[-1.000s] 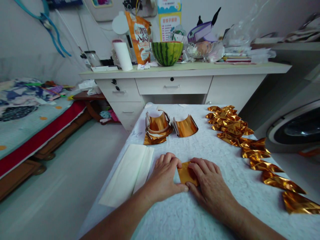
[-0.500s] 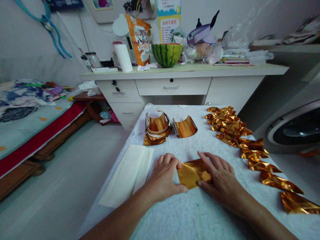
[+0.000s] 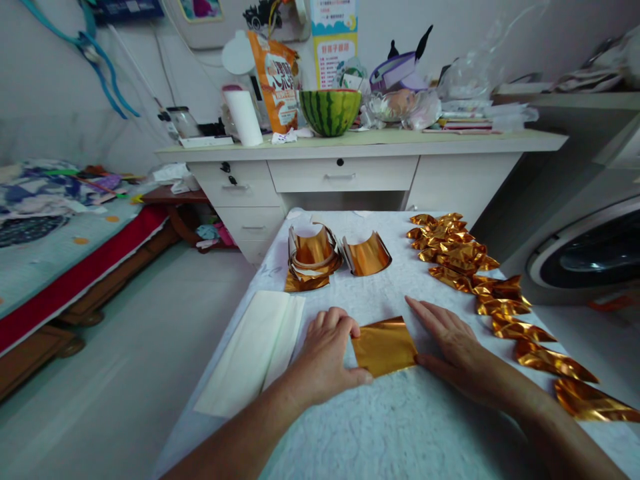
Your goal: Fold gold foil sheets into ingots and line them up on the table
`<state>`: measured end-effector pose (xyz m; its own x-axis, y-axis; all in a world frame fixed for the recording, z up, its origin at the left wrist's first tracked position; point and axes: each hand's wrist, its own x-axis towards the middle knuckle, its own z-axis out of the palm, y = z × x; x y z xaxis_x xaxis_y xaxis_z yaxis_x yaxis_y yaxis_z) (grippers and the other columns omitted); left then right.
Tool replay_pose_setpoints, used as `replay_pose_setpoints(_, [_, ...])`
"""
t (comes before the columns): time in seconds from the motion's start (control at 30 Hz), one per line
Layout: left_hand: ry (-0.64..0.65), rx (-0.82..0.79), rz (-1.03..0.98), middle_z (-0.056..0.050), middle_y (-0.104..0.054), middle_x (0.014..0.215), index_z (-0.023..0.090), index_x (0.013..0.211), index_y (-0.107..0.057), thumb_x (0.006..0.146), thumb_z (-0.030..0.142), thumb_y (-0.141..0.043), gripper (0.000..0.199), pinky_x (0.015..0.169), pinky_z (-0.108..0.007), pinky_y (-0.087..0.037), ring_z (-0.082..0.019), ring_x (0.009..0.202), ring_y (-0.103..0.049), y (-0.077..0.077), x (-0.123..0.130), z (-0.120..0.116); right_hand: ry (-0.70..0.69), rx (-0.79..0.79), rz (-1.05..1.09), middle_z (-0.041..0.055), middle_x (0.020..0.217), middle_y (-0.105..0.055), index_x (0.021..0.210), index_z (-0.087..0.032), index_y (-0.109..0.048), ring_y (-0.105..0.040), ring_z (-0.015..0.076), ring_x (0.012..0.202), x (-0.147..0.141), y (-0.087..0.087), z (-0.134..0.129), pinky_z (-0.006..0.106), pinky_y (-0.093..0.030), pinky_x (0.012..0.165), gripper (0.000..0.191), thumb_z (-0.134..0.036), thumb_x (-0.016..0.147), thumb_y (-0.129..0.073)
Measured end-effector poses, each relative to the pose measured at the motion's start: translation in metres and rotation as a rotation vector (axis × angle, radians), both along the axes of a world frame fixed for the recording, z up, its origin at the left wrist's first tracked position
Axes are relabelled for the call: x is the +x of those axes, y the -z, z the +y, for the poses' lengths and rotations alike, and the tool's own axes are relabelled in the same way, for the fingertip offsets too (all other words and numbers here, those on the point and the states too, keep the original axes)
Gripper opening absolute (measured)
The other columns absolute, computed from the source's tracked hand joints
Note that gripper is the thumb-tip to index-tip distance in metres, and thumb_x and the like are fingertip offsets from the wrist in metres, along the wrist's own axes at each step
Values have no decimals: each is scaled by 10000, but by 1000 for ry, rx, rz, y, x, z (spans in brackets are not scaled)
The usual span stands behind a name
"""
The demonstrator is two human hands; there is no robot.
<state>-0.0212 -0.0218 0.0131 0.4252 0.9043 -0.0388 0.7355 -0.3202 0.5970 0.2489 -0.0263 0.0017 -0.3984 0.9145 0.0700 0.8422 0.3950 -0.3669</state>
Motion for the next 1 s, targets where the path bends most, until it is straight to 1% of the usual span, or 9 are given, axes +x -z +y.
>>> replay_pose_setpoints(0.13, [14, 35, -23, -24, -484, 1096, 234, 1003, -536, 602, 324, -823, 502, 891, -374, -364, -248, 1035, -429, 1, 0, -2, 12, 123, 95, 142, 1382, -440, 1434, -229, -258, -426, 311, 1266, -1, -9, 0, 513, -391, 1024, 715, -145, 776, -524])
replay_pose_setpoints(0.23, [21, 61, -31, -21, -492, 1084, 232, 996, -542, 593, 316, -838, 507, 881, -374, -366, -248, 1028, -434, 1, 0, -3, 37, 203, 208, 121, 1221, -507, 1195, -208, -440, -470, 295, 1161, -12, -21, -3, 494, -415, 974, 510, -83, 704, -499])
replay_pose_setpoints(0.3, [30, 78, -28, -19, -498, 1078, 233, 982, -550, 588, 313, -848, 500, 872, -375, -366, -249, 1023, -439, 0, 0, -3, -46, 140, 247, 84, 1055, -551, 999, -221, -498, -517, 267, 1027, -22, -29, -7, 433, -464, 866, 322, -84, 707, -506])
replay_pose_setpoints(0.37, [46, 105, -28, -18, -503, 1088, 237, 968, -560, 596, 293, -850, 475, 877, -379, -360, -247, 1028, -441, -2, 1, -4, -132, 20, 227, 63, 987, -563, 899, -225, -516, -530, 238, 951, -32, -34, -12, 391, -469, 810, 242, -58, 725, -504])
replay_pose_setpoints(0.47, [118, 145, -41, -6, -523, 1095, 245, 942, -574, 645, 217, -818, 385, 907, -380, -346, -234, 1046, -446, -6, 3, -7, -214, -75, 182, 55, 1015, -574, 923, -225, -546, -524, 232, 952, -39, -35, -15, 390, -454, 828, 244, -71, 734, -561])
replay_pose_setpoints(0.57, [200, 156, -49, -5, -537, 1110, 250, 942, -585, 676, 205, -795, 342, 937, -385, -341, -229, 1060, -451, -7, 5, -10, -217, -101, 160, 59, 1065, -579, 978, -225, -571, -516, 239, 996, -39, -30, -15, 401, -441, 862, 251, -105, 759, -600])
replay_pose_setpoints(0.8, [156, 218, 4, -41, -436, 1348, 249, 936, -608, 627, 335, -840, 396, 1018, -483, -302, -311, 1203, -377, -6, 9, -12, -224, -9, 168, 58, 1035, -620, 1035, -227, -616, -556, 225, 969, -38, -20, -12, 399, -433, 866, 343, -37, 755, -560])
replay_pose_setpoints(0.9, [182, 228, 6, -30, -470, 1334, 259, 940, -630, 633, 359, -843, 387, 1024, -490, -302, -309, 1199, -384, -6, 8, -12, -246, 20, 156, 57, 981, -636, 1010, -213, -633, -575, 213, 930, -40, -22, -13, 382, -443, 851, 333, -21, 755, -538])
replay_pose_setpoints(1.0, [227, 259, -10, -14, -543, 1244, 254, 909, -650, 688, 324, -811, 282, 1009, -456, -332, -280, 1159, -419, -7, 8, -12, -252, 60, 138, 64, 946, -648, 1015, -196, -640, -587, 205, 888, -41, -22, -12, 363, -462, 823, 312, -27, 783, -519])
